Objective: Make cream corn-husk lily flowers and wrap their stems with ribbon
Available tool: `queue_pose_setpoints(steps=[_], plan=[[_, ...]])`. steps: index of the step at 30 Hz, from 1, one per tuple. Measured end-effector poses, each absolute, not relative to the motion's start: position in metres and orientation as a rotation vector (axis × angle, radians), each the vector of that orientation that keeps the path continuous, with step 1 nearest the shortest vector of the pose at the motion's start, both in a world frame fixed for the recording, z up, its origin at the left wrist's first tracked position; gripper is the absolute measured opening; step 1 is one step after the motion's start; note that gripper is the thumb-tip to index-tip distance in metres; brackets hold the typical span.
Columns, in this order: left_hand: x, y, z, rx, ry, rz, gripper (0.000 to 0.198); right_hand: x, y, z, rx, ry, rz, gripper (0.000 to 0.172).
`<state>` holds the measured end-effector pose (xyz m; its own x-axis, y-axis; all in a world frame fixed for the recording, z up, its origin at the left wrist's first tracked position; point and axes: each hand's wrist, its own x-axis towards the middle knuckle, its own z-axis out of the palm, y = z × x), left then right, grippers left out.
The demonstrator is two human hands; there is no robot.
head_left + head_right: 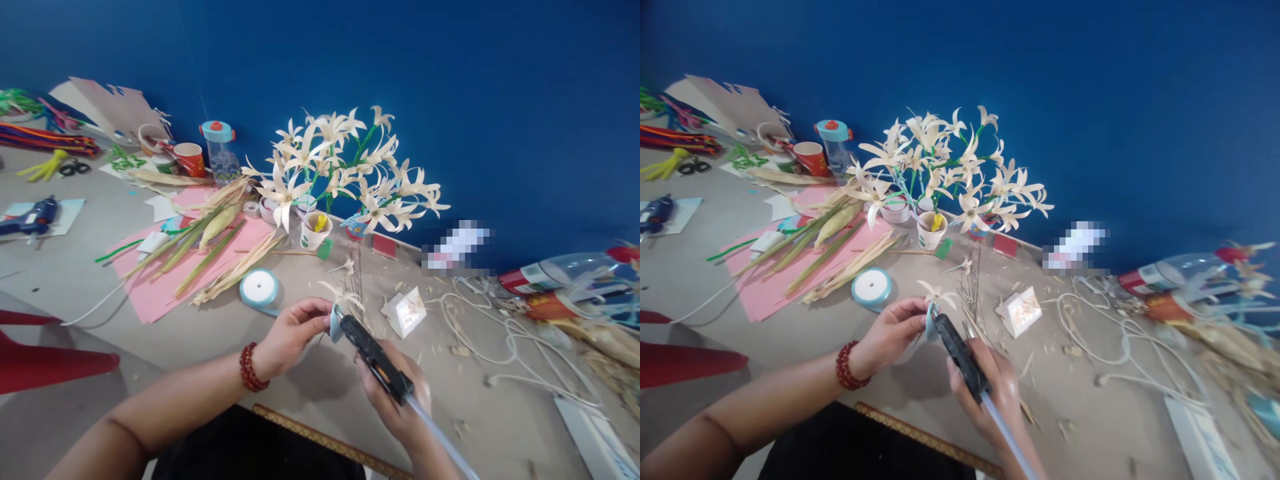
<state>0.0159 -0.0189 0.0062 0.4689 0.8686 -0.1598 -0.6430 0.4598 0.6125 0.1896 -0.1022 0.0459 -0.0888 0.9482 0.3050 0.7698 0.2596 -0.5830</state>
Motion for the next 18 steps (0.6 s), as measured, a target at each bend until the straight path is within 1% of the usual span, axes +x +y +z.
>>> queue_pose_setpoints(steps=[7,12,18], plan=[[0.0149,-0.0186,0.0089,0.516,0.512,0.962,0.023,0.1904,-0.105,0.0441,-1.561,-1.92,0.386,0.009],[0.0146,-0.0187,0.0068,0.533,0.518,0.965,0.022,0.188,-0.1061,0.0447,-1.555,-1.905,0.367,0.005],[0.0148,-0.0188,0.0046,0.546,0.522,0.984,0.02,0.186,-0.1053,0.0478,-1.514,-1.905,0.331,0.004]])
